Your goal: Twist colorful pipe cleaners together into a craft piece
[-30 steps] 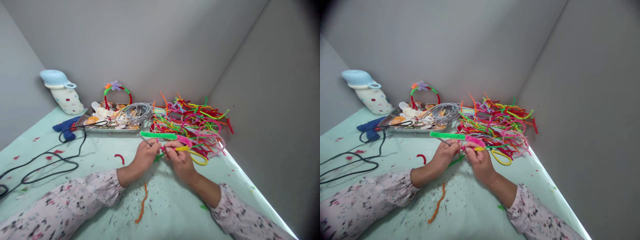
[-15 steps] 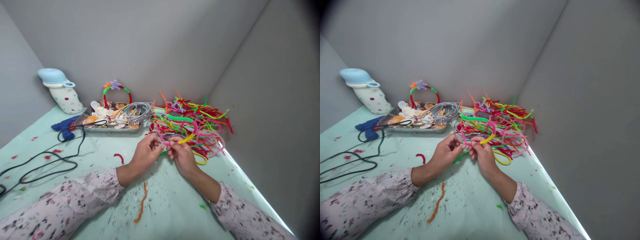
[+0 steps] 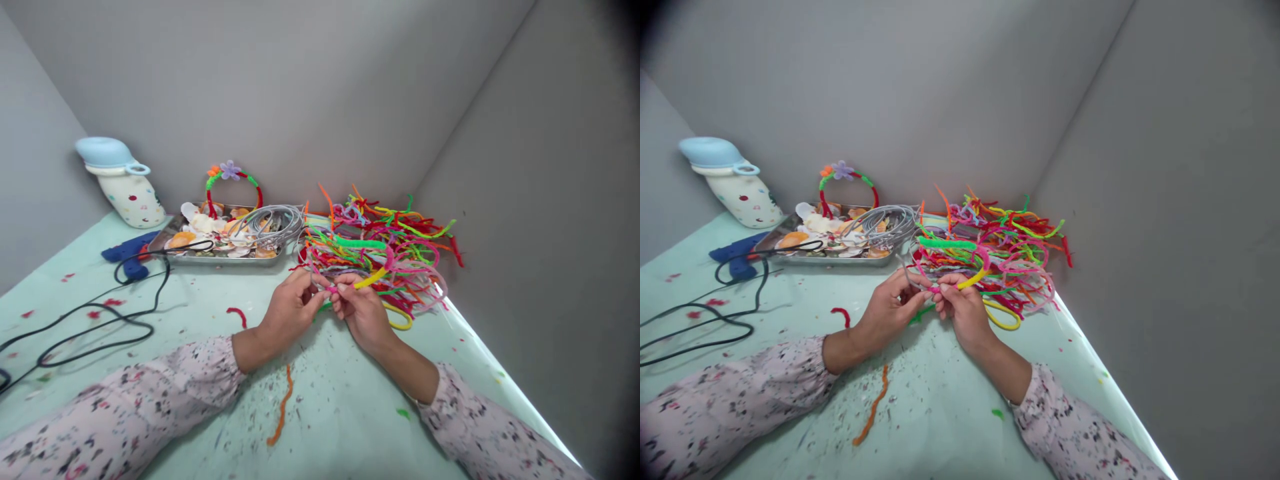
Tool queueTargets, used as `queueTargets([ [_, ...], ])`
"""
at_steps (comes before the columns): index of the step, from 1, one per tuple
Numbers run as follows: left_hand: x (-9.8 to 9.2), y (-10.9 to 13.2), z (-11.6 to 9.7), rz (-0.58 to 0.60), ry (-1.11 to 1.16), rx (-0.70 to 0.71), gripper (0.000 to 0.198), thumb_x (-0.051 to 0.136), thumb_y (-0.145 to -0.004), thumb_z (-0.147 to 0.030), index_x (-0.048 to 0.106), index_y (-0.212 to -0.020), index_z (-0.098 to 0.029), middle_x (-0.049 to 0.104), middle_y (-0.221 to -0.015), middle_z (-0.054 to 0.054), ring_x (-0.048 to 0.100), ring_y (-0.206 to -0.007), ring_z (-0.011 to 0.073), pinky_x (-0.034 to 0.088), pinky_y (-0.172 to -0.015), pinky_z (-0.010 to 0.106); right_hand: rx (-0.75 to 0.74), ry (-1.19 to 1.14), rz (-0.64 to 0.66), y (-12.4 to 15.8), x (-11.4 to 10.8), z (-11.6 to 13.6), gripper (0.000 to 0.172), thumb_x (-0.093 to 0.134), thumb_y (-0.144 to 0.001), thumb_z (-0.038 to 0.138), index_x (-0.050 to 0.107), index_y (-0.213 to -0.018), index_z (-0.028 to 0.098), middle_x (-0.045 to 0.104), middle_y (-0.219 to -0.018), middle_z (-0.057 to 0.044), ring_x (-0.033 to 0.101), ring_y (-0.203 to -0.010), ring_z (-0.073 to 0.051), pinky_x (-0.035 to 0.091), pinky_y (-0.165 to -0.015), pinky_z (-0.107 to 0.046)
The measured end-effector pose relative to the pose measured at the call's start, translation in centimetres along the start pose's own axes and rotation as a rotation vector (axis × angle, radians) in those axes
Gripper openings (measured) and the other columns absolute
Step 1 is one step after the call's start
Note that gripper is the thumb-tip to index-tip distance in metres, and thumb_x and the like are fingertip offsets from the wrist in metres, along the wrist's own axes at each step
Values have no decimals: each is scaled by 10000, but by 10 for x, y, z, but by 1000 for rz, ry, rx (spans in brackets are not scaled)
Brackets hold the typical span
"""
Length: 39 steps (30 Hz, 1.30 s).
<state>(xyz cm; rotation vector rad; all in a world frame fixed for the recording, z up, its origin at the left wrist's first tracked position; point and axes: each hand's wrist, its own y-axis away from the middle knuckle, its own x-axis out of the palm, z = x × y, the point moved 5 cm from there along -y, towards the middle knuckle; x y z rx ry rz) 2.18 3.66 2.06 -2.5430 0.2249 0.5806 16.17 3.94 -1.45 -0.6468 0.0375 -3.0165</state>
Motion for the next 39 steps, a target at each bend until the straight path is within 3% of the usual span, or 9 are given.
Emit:
queueTargets([
  [21, -6, -2, -9, -79, -137, 94, 85, 578, -879, -237, 646, -904, -194, 614, -840, 28, 575, -750, 149, 451, -678, 259, -87, 72, -14, 1, -3, 1, 141, 660, -809, 298, 613, -892, 195, 648, -687, 13, 576, -571, -105, 443, -508, -207],
  [39, -6, -2, -6, -51, -171, 36, 115, 586, -872, -272, 650, -921, -189, 597, -823, 24, 557, -711, 144, 423, -636, 253, -50, 74, -39, 1, -5, 1, 168, 672, -791, 307, 601, -901, 201, 642, -660, 22, 561, -535, -99, 443, -491, -201],
])
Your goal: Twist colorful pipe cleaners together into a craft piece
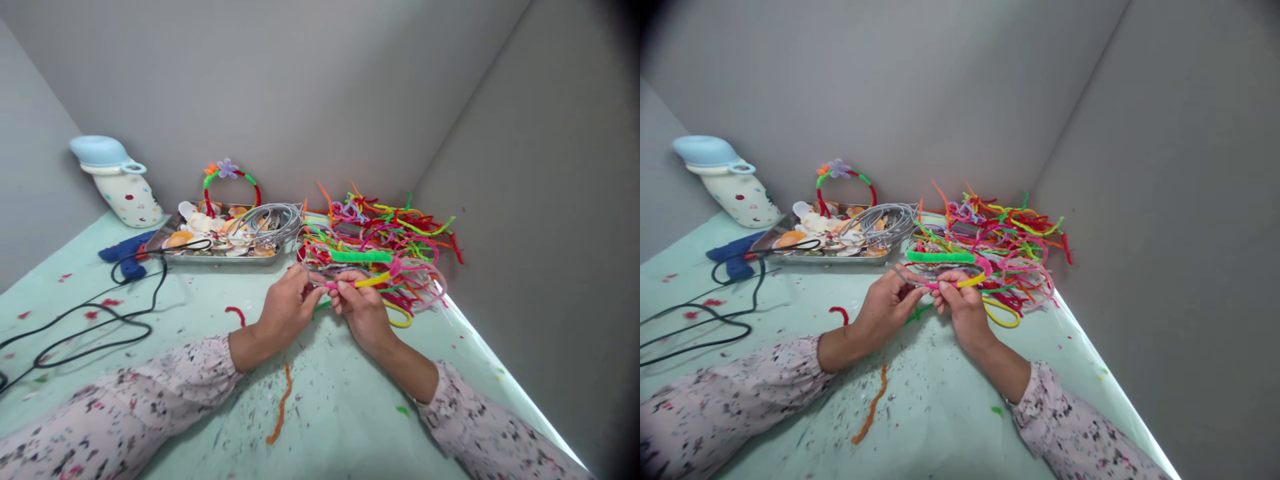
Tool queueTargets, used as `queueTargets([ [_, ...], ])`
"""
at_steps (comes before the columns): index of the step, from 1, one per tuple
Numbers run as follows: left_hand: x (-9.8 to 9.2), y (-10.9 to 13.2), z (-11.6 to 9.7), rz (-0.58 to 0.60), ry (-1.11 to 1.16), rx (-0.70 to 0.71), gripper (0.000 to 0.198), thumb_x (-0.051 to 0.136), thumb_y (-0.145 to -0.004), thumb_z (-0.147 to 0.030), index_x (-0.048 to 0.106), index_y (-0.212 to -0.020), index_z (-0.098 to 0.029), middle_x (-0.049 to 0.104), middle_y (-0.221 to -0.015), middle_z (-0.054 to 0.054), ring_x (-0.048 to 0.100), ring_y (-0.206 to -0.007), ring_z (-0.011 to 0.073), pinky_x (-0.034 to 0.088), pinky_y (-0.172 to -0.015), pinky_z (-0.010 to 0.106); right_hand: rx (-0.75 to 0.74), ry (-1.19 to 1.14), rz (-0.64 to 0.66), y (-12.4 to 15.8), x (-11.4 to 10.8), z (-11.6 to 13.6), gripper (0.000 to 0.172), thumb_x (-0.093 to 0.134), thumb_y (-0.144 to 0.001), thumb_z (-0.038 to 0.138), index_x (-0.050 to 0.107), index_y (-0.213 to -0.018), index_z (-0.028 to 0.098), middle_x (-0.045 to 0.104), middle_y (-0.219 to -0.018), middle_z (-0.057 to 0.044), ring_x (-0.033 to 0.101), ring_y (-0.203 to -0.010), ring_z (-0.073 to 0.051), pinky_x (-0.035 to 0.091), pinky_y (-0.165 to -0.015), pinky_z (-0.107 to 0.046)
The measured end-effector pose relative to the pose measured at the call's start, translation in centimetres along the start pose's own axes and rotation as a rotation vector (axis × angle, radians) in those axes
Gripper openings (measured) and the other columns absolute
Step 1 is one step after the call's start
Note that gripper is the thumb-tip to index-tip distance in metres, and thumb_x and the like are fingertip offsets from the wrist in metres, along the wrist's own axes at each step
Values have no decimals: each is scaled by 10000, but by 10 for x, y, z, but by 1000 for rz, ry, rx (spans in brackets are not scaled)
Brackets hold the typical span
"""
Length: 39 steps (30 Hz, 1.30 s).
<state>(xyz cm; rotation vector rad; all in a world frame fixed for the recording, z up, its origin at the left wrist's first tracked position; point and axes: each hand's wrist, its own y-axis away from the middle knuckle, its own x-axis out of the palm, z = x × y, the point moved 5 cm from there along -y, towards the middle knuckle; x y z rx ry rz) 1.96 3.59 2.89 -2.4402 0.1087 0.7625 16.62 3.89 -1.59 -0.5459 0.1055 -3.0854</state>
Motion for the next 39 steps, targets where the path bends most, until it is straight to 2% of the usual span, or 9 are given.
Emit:
queueTargets([
  [6, 1, 0, 2, 20, 24, -52, 109, 603, -853, -268, 648, -876, -171, 602, -820, 26, 561, -722, 145, 414, -627, 249, -16, 15, 7, 0, -1, -1, 180, 669, -799, 317, 604, -917, 199, 642, -667, 20, 565, -549, -97, 448, -499, -196],
  [14, 3, 1, 1, 77, 16, -35, 173, 557, -882, -322, 635, -901, -168, 577, -806, 17, 513, -652, 121, 394, -610, 249, 9, -5, 15, -1, -1, -2, 145, 653, -802, 296, 596, -897, 201, 625, -624, 37, 524, -491, -81, 396, -436, -175],
  [22, 0, -1, -4, 71, 15, -2, 195, 511, -904, -280, 592, -770, -164, 571, -771, 15, 533, -721, 139, 387, -661, 255, 11, -33, 44, 1, 3, 1, 164, 667, -783, 293, 595, -890, 192, 624, -614, 34, 525, -493, -84, 392, -427, -174],
  [28, 2, -3, 0, 100, 40, -54, 212, 500, -898, -279, 565, -731, -168, 555, -723, -3, 514, -684, 132, 376, -664, 255, 22, -18, 43, 1, 2, -1, 155, 665, -782, 291, 599, -884, 195, 626, -620, 30, 530, -508, -87, 401, -442, -179],
  [33, 5, -3, 5, 132, 70, -129, 238, 489, -890, -303, 527, -698, -167, 514, -660, -19, 478, -624, 123, 343, -608, 246, 30, 7, 43, 1, 2, -2, 165, 665, -779, 291, 590, -889, 194, 620, -617, 31, 534, -514, -88, 401, -447, -179],
  [39, 11, -3, 11, 168, 194, -199, 281, 463, -895, -334, 497, -668, -171, 491, -642, -23, 470, -617, 120, 343, -601, 239, 48, 27, 38, 2, 3, -2, 199, 672, -770, 319, 577, -893, 194, 621, -615, 32, 533, -505, -84, 398, -444, -174],
])
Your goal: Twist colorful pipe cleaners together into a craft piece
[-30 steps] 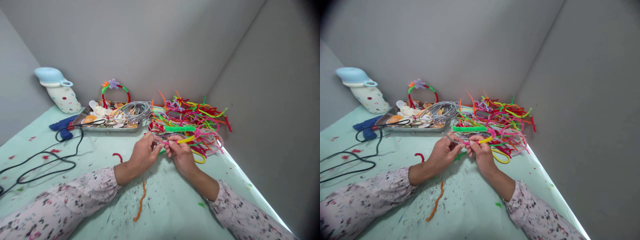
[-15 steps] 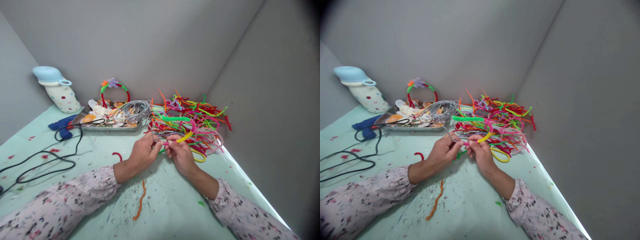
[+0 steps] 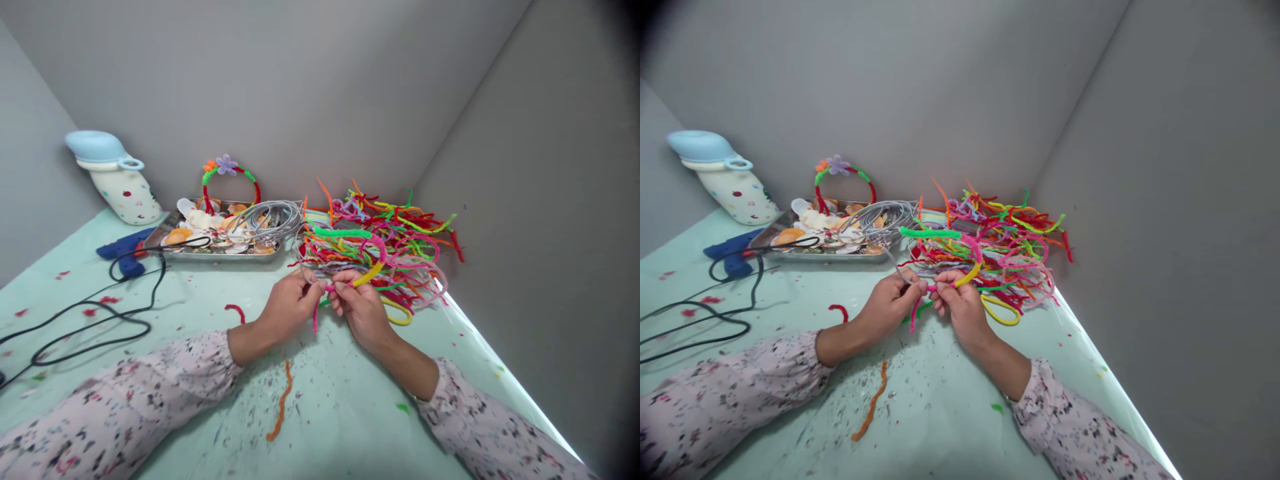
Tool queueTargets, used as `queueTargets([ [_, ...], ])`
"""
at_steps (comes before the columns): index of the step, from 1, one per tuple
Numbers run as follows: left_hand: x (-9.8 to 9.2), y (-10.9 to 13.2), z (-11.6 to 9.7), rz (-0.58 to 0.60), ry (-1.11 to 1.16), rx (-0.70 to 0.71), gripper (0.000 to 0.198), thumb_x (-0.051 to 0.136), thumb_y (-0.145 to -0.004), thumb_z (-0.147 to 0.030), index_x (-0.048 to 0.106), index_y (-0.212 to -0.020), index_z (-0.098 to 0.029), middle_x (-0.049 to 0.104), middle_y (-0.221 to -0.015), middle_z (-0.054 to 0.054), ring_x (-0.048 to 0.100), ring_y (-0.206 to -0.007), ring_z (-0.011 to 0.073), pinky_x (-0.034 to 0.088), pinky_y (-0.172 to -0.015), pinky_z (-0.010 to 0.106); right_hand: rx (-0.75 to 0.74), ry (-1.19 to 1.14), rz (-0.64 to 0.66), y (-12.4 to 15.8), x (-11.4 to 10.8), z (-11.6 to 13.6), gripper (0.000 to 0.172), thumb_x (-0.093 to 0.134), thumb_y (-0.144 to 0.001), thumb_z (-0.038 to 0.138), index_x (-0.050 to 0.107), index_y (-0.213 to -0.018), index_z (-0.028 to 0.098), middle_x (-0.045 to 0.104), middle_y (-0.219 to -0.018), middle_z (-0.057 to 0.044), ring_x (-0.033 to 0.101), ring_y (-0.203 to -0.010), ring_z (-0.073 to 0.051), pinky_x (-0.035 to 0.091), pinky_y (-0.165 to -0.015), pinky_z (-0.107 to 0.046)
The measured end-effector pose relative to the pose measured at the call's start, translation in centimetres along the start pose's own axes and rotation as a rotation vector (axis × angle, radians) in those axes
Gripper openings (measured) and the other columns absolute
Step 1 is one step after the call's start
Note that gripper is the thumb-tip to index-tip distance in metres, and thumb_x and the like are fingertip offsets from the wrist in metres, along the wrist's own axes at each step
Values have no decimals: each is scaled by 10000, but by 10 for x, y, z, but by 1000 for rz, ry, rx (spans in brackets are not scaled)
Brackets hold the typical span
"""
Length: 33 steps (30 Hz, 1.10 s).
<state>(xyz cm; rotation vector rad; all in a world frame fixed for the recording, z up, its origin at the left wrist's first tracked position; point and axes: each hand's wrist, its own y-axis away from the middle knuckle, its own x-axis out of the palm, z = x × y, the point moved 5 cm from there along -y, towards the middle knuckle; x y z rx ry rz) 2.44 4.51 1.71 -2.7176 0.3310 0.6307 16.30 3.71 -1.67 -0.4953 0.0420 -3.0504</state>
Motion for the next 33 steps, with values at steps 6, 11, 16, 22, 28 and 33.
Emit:
queueTargets([
  [6, 4, -2, 6, 21, 148, -87, 301, 475, -874, -354, 459, -632, -176, 430, -577, -40, 417, -568, 111, 325, -562, 232, 9, 20, -4, -1, 0, 0, 201, 679, -756, 316, 579, -881, 196, 626, -617, 31, 537, -503, -85, 397, -447, -174],
  [11, 5, -2, 7, 37, 250, -125, 298, 488, -856, -349, 426, -617, -182, 381, -541, -52, 362, -533, 102, 294, -520, 227, 12, 47, -6, 0, 0, -1, 203, 668, -760, 320, 583, -893, 193, 633, -625, 24, 536, -508, -86, 396, -448, -173],
  [16, 7, -3, 8, 59, 251, -159, 297, 494, -849, -362, 455, -618, -180, 388, -535, -52, 353, -524, 101, 287, -512, 232, 15, 57, -16, 0, 0, 0, 210, 671, -755, 322, 580, -894, 193, 628, -627, 26, 529, -503, -87, 393, -445, -179],
  [22, 11, -4, 16, 75, 297, -174, 272, 507, -839, -372, 482, -651, -178, 459, -574, -34, 405, -557, 112, 347, -554, 240, 15, 60, -15, 1, 0, 0, 214, 673, -747, 326, 578, -883, 191, 622, -622, 28, 523, -502, -87, 384, -443, -183],
  [28, 14, -6, 16, 105, 420, -195, 245, 520, -824, -342, 512, -659, -162, 563, -640, 2, 508, -627, 136, 426, -652, 272, 5, 91, -2, 1, 1, 2, 209, 662, -761, 325, 575, -892, 186, 622, -633, 25, 516, -512, -85, 385, -457, -189],
  [33, 15, -6, 17, 111, 492, -223, 230, 549, -814, -333, 562, -670, -154, 592, -631, 21, 552, -652, 161, 460, -670, 299, -12, 128, -10, 2, 2, 4, 211, 661, -757, 335, 573, -887, 194, 618, -632, 24, 515, -514, -98, 386, -462, -207],
])
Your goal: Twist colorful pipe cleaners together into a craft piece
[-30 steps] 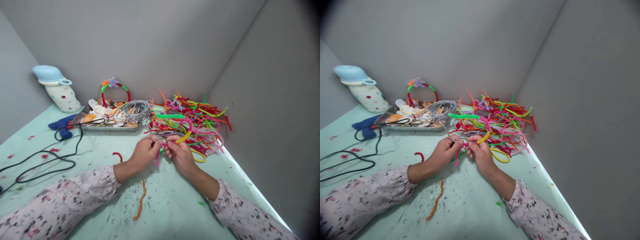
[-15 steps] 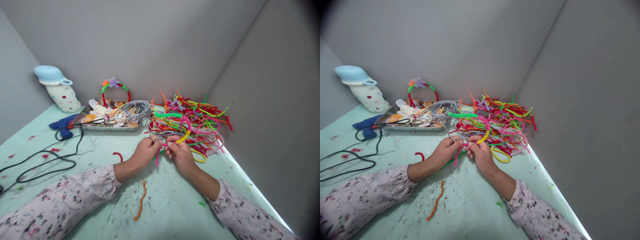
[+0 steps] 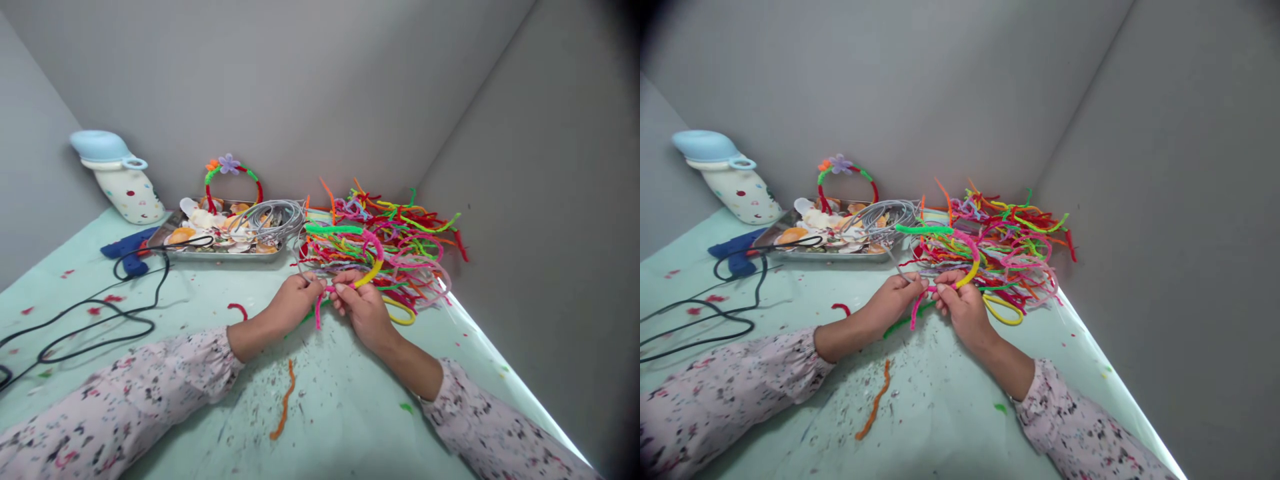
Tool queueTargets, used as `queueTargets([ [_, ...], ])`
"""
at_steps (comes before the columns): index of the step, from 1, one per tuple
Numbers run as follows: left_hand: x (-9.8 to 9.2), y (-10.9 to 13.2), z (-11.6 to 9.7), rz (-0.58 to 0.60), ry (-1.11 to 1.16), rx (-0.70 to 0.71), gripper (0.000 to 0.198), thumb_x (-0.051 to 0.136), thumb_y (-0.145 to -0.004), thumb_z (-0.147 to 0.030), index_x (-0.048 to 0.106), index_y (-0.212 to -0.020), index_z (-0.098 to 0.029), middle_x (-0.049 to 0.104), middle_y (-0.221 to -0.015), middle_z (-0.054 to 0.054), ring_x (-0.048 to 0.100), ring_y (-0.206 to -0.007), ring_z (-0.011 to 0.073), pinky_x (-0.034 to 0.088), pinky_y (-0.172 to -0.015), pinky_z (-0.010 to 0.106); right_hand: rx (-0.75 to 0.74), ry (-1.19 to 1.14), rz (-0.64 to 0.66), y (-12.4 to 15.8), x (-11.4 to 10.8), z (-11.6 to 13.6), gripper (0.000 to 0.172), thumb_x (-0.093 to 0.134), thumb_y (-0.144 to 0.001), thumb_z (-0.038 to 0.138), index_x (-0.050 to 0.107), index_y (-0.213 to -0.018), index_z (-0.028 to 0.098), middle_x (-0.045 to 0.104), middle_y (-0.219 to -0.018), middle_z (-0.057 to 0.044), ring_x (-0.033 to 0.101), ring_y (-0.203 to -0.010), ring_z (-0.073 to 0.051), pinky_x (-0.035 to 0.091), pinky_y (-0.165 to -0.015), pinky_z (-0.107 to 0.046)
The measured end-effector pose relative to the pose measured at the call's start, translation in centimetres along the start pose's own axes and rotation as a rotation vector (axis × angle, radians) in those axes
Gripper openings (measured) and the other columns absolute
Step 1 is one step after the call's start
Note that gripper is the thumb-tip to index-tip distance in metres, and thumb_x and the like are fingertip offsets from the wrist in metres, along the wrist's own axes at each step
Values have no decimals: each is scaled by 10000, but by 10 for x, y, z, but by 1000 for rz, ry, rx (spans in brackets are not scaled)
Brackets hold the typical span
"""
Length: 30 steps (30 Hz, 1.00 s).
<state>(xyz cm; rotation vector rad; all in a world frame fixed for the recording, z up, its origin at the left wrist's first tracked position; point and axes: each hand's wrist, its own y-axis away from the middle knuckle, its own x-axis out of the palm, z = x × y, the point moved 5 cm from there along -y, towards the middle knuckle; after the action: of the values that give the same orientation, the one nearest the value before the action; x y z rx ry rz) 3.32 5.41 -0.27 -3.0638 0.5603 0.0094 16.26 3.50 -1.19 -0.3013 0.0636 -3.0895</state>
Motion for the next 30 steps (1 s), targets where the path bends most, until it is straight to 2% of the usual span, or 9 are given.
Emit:
queueTargets([
  [12, 2, -2, 6, 39, 124, -33, 236, 569, -814, -337, 554, -680, -143, 593, -649, 24, 550, -639, 145, 455, -668, 292, 10, 12, -1, -1, 0, -1, 194, 632, -785, 327, 590, -910, 185, 605, -639, 26, 509, -520, -85, 388, -464, -193],
  [19, -6, -3, 5, -23, -76, 54, 283, 540, -828, -389, 479, -661, -169, 536, -617, -13, 498, -607, 130, 413, -620, 261, 45, 27, 49, -2, 3, -2, 248, 631, -798, 397, 577, -930, 195, 593, -639, 34, 508, -502, -91, 376, -432, -194],
  [24, -10, -2, 0, -88, -178, 77, 297, 515, -842, -396, 448, -652, -179, 440, -554, -45, 418, -546, 111, 359, -572, 245, 40, 144, 53, -3, 4, -1, 292, 597, -826, 460, 556, -739, 184, 564, -586, 29, 475, -451, -83, 363, -407, -198],
  [30, -9, -5, 8, -60, -124, 85, 286, 524, -841, -394, 502, -675, -163, 524, -619, -13, 485, -609, 128, 410, -620, 254, 115, 193, 57, -3, 2, -9, 398, 560, -831, 509, 572, -630, 166, 539, -490, 14, 450, -403, -85, 348, -398, -206],
])
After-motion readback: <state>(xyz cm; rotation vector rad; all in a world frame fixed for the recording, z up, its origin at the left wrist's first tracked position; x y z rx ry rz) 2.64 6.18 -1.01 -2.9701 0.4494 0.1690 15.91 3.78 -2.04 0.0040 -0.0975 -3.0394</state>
